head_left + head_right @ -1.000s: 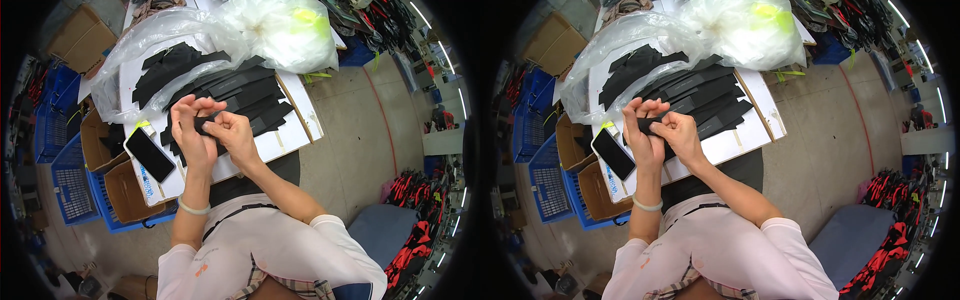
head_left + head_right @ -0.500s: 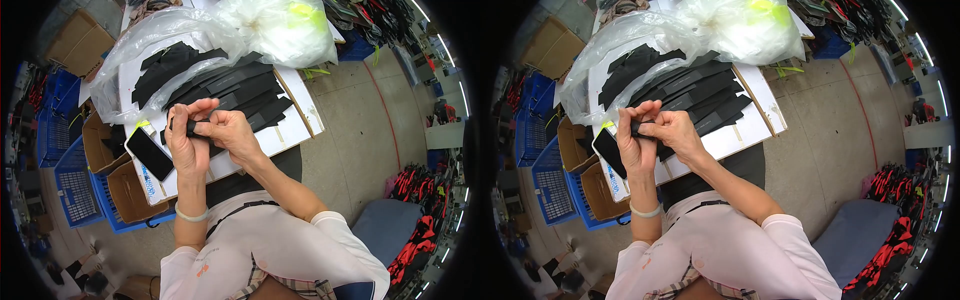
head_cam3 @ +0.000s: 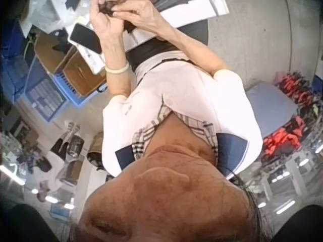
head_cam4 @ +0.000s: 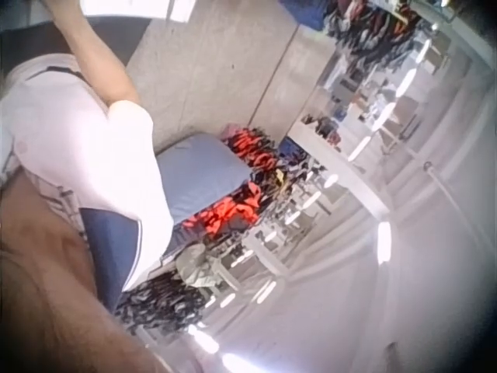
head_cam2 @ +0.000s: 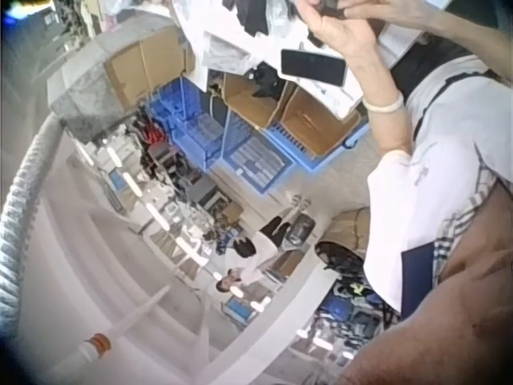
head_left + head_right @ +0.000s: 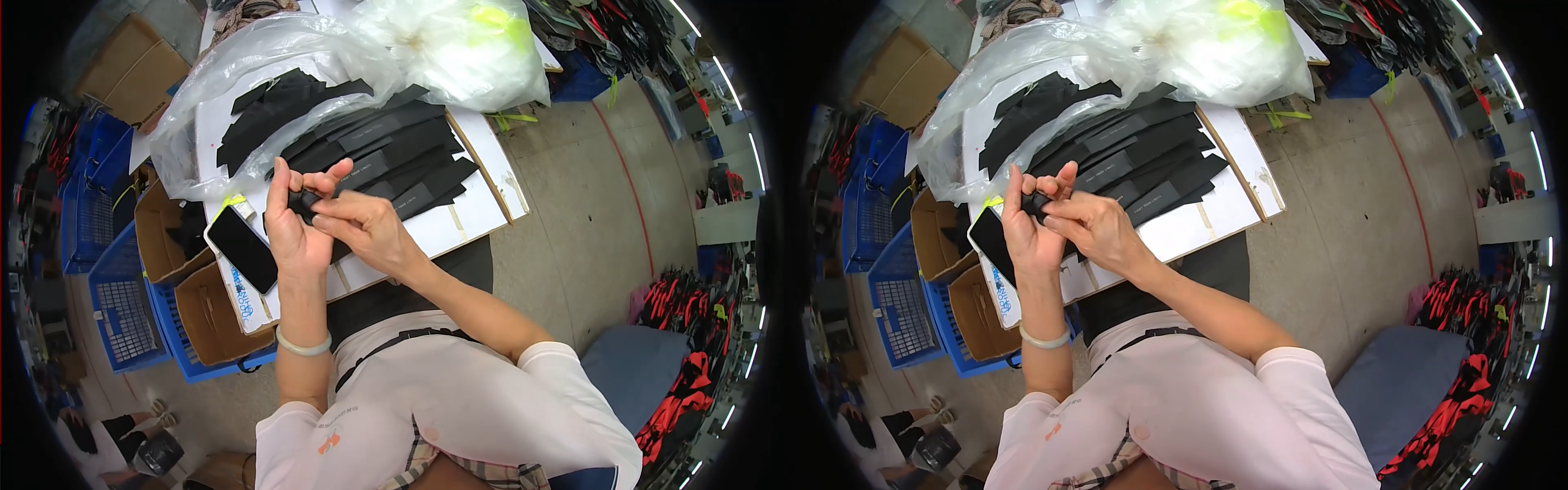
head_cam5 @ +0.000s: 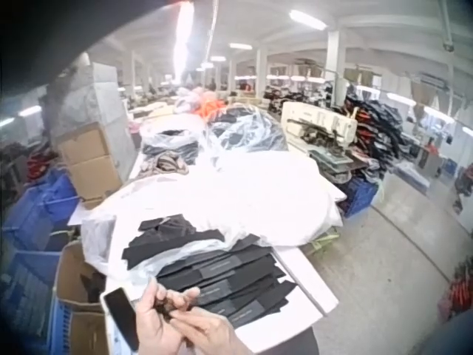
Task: Using a wooden rod to turn black fabric tubes inside out and folding the ends as part of a manufacturing process.
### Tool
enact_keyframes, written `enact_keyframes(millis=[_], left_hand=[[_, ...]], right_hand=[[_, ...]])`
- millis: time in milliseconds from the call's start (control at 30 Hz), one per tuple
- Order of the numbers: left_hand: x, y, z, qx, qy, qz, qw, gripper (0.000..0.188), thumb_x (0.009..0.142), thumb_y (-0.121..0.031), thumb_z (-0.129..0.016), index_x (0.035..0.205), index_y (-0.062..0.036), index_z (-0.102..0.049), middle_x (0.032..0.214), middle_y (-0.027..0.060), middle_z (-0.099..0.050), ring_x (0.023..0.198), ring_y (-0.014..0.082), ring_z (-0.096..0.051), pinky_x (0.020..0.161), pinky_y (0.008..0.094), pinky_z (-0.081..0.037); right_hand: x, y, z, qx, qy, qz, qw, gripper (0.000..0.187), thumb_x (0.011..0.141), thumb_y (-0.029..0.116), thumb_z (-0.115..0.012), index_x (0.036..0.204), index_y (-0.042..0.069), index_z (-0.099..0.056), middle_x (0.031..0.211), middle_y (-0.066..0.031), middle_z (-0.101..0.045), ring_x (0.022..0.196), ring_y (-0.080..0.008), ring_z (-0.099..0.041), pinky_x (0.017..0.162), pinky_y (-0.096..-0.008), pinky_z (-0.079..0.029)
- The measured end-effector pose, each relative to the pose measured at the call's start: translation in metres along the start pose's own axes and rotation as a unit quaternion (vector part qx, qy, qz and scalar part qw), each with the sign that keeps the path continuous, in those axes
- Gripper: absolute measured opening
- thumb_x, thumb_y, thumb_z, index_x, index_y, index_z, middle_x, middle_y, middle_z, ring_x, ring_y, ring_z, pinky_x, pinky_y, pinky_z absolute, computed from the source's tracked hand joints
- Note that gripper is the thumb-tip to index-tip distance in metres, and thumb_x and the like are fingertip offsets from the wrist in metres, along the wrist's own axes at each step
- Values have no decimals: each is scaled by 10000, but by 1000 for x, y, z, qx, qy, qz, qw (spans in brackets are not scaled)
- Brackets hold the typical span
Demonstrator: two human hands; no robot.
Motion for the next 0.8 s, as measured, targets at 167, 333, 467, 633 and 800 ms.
enact_keyframes(millis=[167, 333, 467, 633, 800], left_hand=[[-5, -6, -10, 66, 31, -14, 997, 378, 961, -311, -442, 662, -82, -463, 709, 206, -630, 1002, 422, -583, 925, 438, -434], [-4, -1, -6, -36, 87, 64, 993, 365, 973, -234, -408, 654, -56, -425, 797, 254, -626, 1075, 431, -543, 1009, 484, -380], [-5, 3, -12, 54, 127, 23, 990, 454, 983, -334, -368, 707, -6, -519, 925, 263, -635, 1101, 395, -533, 1005, 453, -372], [-4, 17, -15, -24, 4, 65, 998, 482, 973, -372, -382, 853, 39, -606, 1067, 238, -602, 1074, 341, -549, 996, 421, -386], [-1, 26, -20, -55, -10, 90, 994, 444, 959, -336, -409, 857, 49, -605, 1031, 234, -611, 1081, 349, -544, 1019, 400, -359]], right_hand=[[2, 5, 11, 240, 212, -226, 920, 439, 910, 199, -564, 1319, 88, -451, 711, -60, -558, 532, -54, -461, 482, -186, -384], [2, -3, 15, 465, 222, -400, 758, 387, 921, 224, -538, 1285, 123, -453, 603, -26, -500, 399, -18, -318, 328, -171, -231], [10, 3, 12, 378, 192, -388, 818, 222, 887, 176, -583, 1093, 94, -598, 573, -12, -496, 400, -18, -336, 339, -174, -235], [15, 6, 10, 10, -31, -50, 998, 97, 788, 45, -642, 842, -31, -667, 654, -47, -612, 547, -70, -532, 491, -227, -407], [9, -14, 8, -227, -116, 192, 948, 131, 783, -31, -621, 911, -49, -644, 751, -112, -663, 613, -101, -600, 548, -239, -463]])
Point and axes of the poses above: each hand's wrist, its own x-axis towards the middle knuckle, its own z-axis out of the back of the hand, y = z × x, the point moved 1 cm from there along x, towards the middle knuckle
